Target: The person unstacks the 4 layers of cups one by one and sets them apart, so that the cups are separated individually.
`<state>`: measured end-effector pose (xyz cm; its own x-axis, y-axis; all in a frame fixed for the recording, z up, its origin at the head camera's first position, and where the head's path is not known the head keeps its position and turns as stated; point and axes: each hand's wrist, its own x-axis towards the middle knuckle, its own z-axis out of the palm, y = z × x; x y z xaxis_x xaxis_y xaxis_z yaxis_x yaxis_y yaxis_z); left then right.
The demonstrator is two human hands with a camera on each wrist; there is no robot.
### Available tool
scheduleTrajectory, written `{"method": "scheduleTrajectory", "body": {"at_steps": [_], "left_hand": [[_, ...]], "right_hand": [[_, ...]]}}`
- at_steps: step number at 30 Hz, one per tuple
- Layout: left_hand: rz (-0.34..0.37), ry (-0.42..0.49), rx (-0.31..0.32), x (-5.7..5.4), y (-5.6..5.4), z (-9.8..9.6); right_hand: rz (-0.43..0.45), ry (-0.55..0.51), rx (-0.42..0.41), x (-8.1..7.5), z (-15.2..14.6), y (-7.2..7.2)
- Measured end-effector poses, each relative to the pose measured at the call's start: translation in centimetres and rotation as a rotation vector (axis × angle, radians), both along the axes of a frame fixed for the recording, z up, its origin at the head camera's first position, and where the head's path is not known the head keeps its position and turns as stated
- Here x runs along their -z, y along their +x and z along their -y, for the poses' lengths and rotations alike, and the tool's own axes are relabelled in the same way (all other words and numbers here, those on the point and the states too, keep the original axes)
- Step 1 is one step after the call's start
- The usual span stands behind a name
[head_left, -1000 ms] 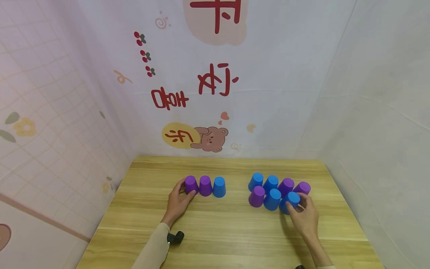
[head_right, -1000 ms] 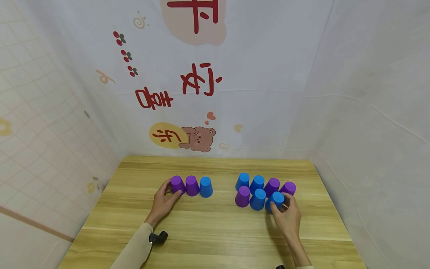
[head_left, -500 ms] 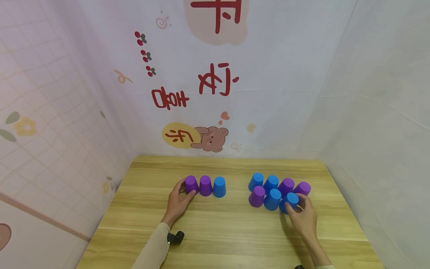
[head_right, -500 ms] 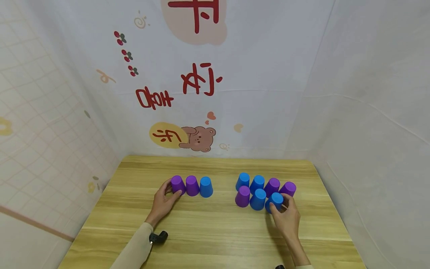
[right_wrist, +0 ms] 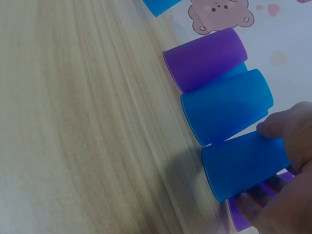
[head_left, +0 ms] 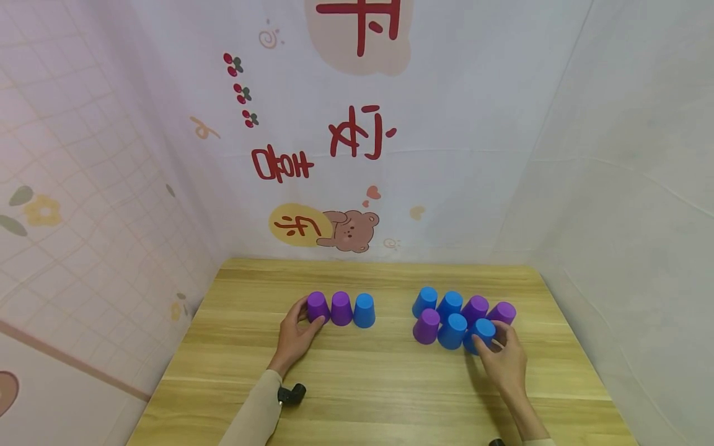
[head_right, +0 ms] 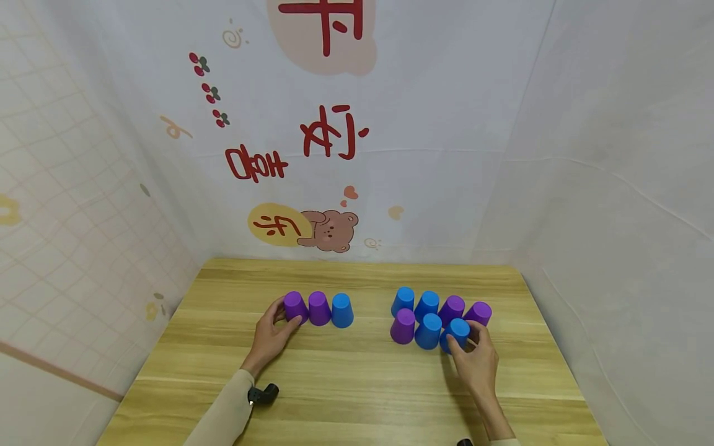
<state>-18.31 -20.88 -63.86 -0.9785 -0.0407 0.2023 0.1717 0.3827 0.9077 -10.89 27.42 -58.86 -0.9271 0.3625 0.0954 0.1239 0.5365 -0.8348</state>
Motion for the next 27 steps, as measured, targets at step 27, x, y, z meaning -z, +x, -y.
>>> {"method": "scheduleTrajectory", "body": {"at_steps": [27], "left_hand": [[-0.025, -0.013, -0.002, -0.16, -0.01, -0.17]], "right_hand": [[0.037, -0.017, -0.042, -0.59, -0.06, 0.20]]}}
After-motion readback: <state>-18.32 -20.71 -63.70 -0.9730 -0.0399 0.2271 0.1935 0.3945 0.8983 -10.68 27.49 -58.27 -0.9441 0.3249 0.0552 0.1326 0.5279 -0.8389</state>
